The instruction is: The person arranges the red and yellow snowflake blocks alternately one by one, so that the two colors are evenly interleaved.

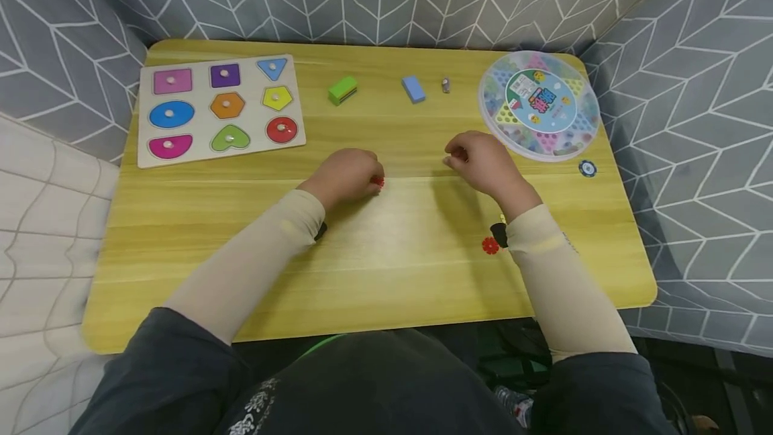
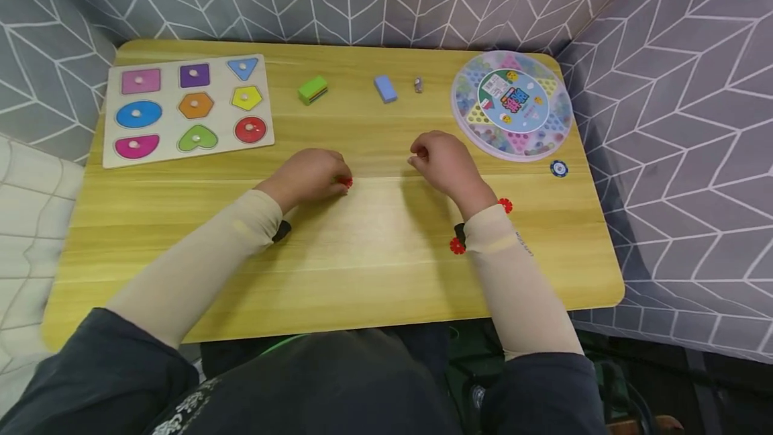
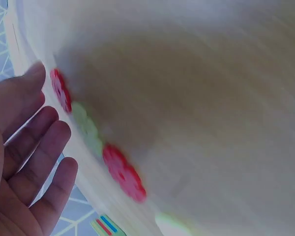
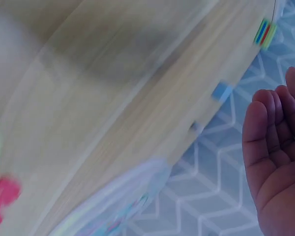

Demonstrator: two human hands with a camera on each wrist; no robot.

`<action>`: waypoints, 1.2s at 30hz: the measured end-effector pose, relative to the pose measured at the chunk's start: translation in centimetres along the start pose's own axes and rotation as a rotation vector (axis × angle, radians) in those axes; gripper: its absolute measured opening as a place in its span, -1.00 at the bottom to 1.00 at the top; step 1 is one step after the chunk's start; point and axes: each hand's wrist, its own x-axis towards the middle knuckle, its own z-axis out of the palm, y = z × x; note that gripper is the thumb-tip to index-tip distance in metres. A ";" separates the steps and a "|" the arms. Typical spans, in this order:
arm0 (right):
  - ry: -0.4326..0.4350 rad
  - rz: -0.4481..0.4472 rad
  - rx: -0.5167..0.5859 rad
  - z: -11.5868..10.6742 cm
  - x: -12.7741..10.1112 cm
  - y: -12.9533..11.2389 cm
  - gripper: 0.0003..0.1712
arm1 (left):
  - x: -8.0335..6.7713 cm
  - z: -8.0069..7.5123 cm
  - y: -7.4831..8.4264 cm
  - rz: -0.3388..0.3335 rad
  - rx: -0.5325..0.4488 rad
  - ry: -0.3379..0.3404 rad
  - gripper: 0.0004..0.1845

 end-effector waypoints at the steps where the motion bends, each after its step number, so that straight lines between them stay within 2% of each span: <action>1: 0.003 0.016 0.000 -0.4 -0.4 0.7 -0.70 | 0.3 0.2 0.2 0.009 0.010 0.001 -0.92; 5: -0.027 0.080 -0.017 -1.8 -2.4 3.4 -0.67 | 1.2 0.6 0.9 0.014 0.037 -0.003 -0.95; 8: -0.090 0.123 -0.057 -2.3 -4.0 5.2 -0.64 | 1.4 0.6 1.2 0.019 0.051 -0.007 -0.96; 14: -0.261 0.141 -0.131 -1.6 -6.3 6.8 -0.60 | 1.1 0.4 1.0 0.016 0.038 -0.010 -0.96; 16: -0.291 0.128 -0.151 -1.2 -6.8 7.1 -0.71 | 1.0 0.4 0.9 0.014 0.038 -0.005 -0.96; 21: -0.305 0.069 -0.206 -0.7 -7.7 7.9 -0.74 | 1.2 0.5 0.9 0.020 0.030 0.009 -0.97; 23: -0.302 0.044 -0.221 -0.6 -7.9 8.2 -0.64 | 1.3 0.5 1.0 0.022 0.019 0.010 -0.97; 28: -0.290 0.007 -0.231 -0.4 -8.0 8.8 -0.67 | 1.4 0.7 1.0 0.022 0.012 0.016 -0.96; 36: -0.306 -0.003 -0.222 -0.1 -7.5 9.0 -0.75 | 1.2 0.6 0.8 0.022 0.027 0.009 -0.93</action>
